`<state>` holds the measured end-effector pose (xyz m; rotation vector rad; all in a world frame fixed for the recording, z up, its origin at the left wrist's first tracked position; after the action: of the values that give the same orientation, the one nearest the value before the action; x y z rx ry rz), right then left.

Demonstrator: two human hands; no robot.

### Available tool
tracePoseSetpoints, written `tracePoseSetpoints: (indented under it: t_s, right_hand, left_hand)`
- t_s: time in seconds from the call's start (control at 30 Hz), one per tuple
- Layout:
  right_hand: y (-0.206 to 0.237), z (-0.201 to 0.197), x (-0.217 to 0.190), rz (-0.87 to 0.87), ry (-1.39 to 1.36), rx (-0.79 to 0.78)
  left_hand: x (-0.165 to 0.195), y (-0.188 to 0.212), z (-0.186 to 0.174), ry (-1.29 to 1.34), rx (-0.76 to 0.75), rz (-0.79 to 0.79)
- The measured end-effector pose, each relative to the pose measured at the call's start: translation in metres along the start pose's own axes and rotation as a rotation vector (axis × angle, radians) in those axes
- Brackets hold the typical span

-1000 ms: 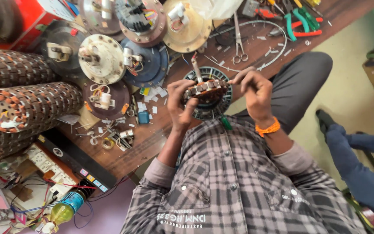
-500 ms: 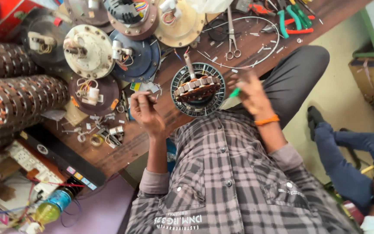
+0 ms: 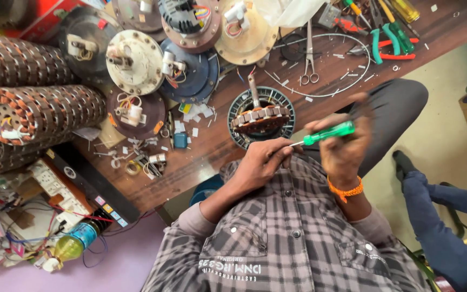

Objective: The person sits on the floor and uses a green-handled screwdriver to work on a copper-wound motor armature held at the table edge, prying and adjusting the windings and repositioning the armature in a fan cover. They occasionally reach across the cluttered workbench for parts and continue working the windings by hand and with the screwdriver.

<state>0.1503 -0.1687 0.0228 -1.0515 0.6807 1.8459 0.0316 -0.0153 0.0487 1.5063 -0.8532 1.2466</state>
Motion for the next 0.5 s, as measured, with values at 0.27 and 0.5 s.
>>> tracePoseSetpoints:
  t_s: [0.27, 0.5]
  right_hand:
    - [0.005, 0.002, 0.009, 0.060, 0.024, 0.035]
    - [-0.028, 0.012, 0.003, -0.014, 0.145, 0.077]
  left_hand:
    - [0.020, 0.000, -0.013, -0.352, 0.291, 0.344]
    - [0.035, -0.010, -0.061, -0.599, 0.499, 0.415]
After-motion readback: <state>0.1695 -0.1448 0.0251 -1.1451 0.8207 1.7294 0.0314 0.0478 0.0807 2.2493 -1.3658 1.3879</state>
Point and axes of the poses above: each hand's wrist, its own y-axis away from the middle knuckle, its own z-axis out of the palm, x = y × z, the point moved 3 cm from there along -y, towards the middle knuckle, and after that the axes turned 8 degrees about x, right-handed, at the moved point
